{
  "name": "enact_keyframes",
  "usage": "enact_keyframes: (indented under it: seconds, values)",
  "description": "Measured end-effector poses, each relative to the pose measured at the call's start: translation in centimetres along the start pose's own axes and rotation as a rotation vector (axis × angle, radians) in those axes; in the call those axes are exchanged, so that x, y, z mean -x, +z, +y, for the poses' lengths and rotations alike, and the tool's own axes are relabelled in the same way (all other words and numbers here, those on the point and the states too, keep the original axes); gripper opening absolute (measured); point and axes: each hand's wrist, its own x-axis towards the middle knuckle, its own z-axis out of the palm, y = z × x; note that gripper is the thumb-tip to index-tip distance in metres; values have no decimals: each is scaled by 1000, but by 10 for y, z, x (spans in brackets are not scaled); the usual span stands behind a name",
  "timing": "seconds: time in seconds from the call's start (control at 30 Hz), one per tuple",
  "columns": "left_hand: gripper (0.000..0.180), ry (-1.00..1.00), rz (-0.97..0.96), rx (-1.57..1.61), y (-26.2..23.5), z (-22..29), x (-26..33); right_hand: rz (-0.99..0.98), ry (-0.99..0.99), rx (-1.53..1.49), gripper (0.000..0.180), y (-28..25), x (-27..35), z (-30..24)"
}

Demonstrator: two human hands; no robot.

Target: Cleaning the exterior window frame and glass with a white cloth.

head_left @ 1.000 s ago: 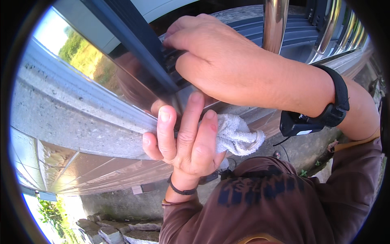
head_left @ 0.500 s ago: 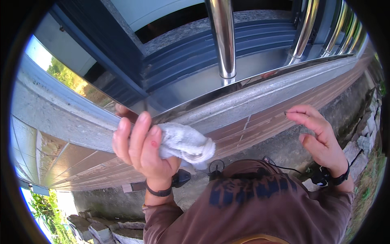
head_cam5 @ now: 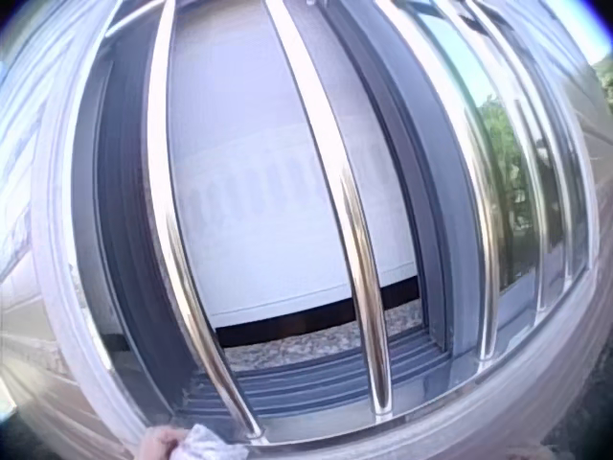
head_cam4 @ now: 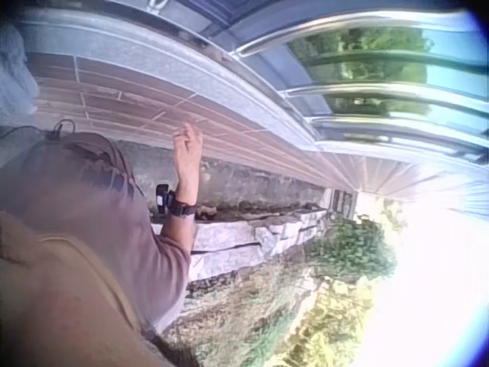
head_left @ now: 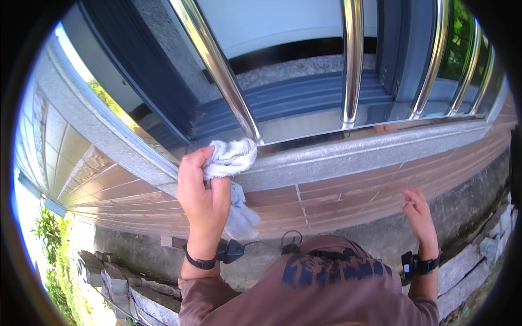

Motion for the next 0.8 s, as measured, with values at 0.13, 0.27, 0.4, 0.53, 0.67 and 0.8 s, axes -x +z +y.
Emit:
enact_keyframes:
  seconds: [0.13,0.27,0.4,0.53,0.67,0.8]
  values:
    - [20,-595,-80,960,-4,2,-24,29,40,11,32,-16,1,32]
    - [23,-690,145,1225,-37,9,-90,1,23,-80,32,-23,-6,62]
    - [23,-244,277,1101,-63,24,-192,44,30,-153,29,-25,-14,88]
    - [27,-24,348,749,-76,28,-314,79,40,-146,26,-24,-22,111]
    - [34,52,310,467,-94,13,-419,99,115,-146,27,-21,-24,137]
    - [53,-165,315,-6,-67,18,-445,125,219,-176,31,-21,-21,177]
